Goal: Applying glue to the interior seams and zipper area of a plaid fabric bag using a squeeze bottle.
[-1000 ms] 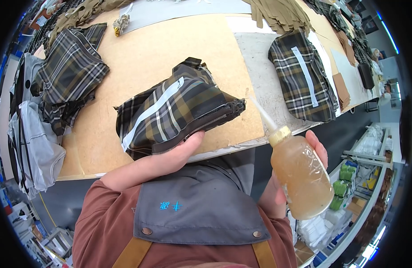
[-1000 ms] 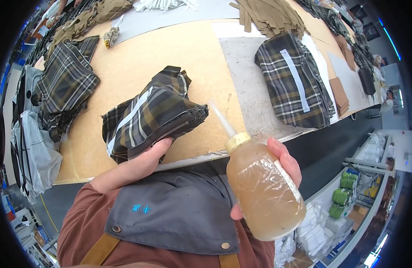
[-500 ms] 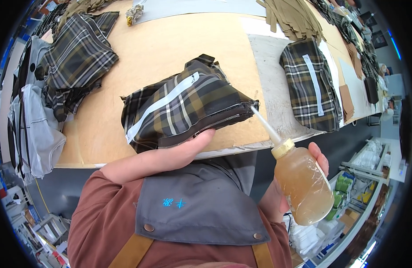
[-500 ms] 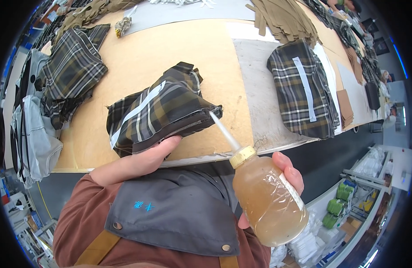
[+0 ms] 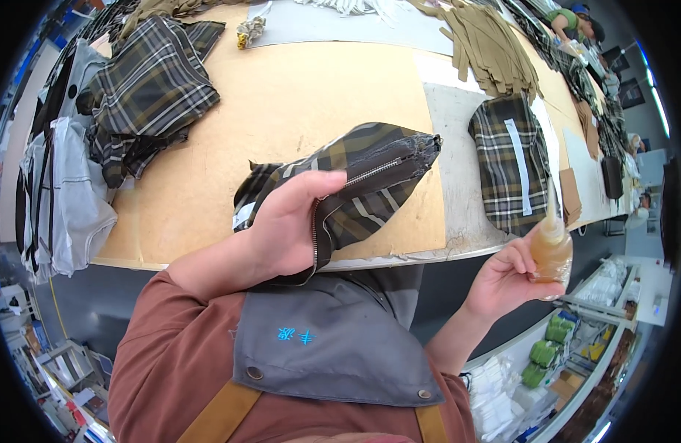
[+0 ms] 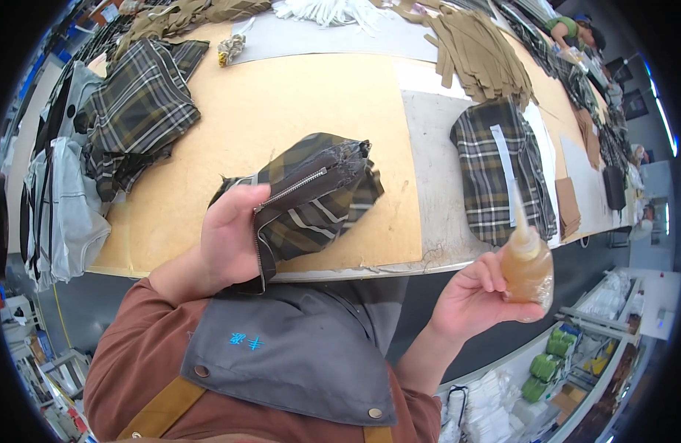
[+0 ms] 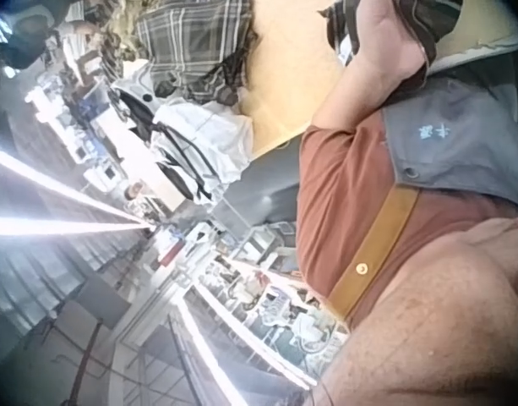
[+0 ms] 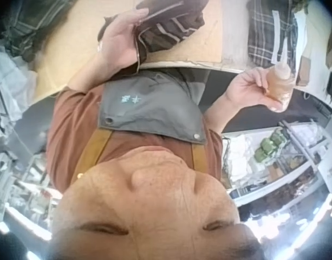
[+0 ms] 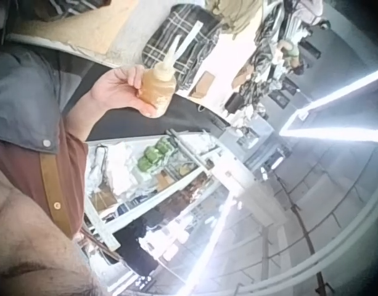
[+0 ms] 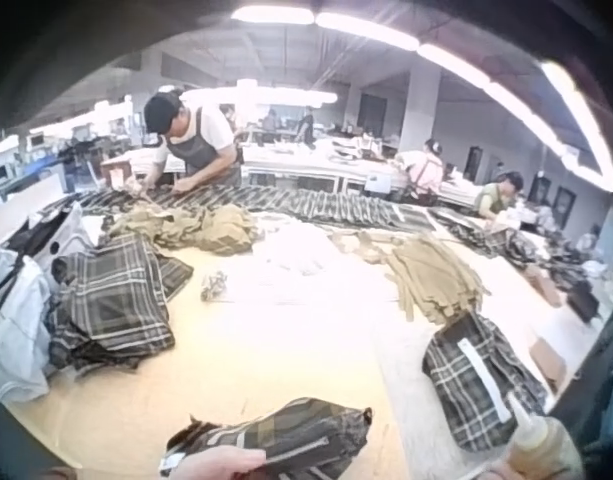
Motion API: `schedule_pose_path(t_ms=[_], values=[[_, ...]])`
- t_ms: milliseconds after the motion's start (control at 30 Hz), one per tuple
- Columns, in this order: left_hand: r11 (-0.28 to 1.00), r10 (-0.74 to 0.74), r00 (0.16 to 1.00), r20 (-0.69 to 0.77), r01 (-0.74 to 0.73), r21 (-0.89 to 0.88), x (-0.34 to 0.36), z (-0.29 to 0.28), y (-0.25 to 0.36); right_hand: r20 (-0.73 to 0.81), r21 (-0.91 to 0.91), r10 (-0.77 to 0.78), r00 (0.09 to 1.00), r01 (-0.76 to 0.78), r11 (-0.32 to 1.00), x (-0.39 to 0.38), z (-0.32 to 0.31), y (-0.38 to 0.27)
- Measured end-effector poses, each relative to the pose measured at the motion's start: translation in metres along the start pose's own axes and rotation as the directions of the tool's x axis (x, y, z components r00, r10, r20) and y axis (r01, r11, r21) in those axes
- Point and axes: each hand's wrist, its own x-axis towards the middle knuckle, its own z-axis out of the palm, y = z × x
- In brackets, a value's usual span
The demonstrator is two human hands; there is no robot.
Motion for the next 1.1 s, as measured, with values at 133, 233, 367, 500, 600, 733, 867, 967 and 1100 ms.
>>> schedule_pose_path(t_ms=[133, 233, 367, 500, 600, 733, 867, 967, 1100], values=[[0.996, 0.028, 0.999, 0.024, -0.026, -0.084, 0.000, 0.009, 0.001, -0.015, -0.061, 0.105, 0.994, -0.106, 0.992, -0.004, 0.010, 0.019], [0.994, 0.020, 0.999, 0.036, -0.016, -0.110, 0.000, 0.012, 0.000, 0.064, -0.118, 0.179, 0.982, -0.171, 0.978, -0.005, 0.012, 0.028], [0.995, -0.023, 0.999, 0.038, 0.026, -0.098, -0.001, 0.013, -0.001, 0.085, -0.420, 0.019, 0.996, 0.018, 0.907, -0.006, 0.015, 0.038], [0.996, -0.011, 1.000, 0.028, 0.013, -0.093, -0.001, 0.014, -0.003, 0.150, -0.747, -0.211, 0.966, 0.250, 0.616, -0.010, 0.021, 0.047], [0.998, -0.018, 1.000, -0.004, 0.018, -0.068, -0.002, 0.015, -0.005, 0.391, -0.672, -0.077, 0.917, 0.342, 0.656, -0.007, 0.021, 0.041], [0.998, -0.030, 1.000, 0.005, 0.030, -0.062, 0.000, 0.015, -0.007, 0.308, -0.878, -0.345, 0.887, 0.405, 0.256, -0.012, 0.022, 0.045], [0.997, -0.034, 0.999, 0.007, 0.034, -0.072, 0.000, 0.014, -0.008, 0.392, -0.903, -0.340, 0.855, 0.428, 0.034, -0.013, 0.022, 0.045], [0.998, -0.032, 0.999, 0.005, 0.032, -0.050, 0.001, 0.015, -0.008, 0.392, -0.909, -0.358, 0.847, 0.417, -0.008, -0.013, 0.022, 0.048], [0.996, -0.034, 0.999, 0.012, 0.035, -0.084, 0.002, 0.014, -0.008, 0.387, -0.911, -0.358, 0.850, 0.412, -0.006, -0.012, 0.020, 0.052]])
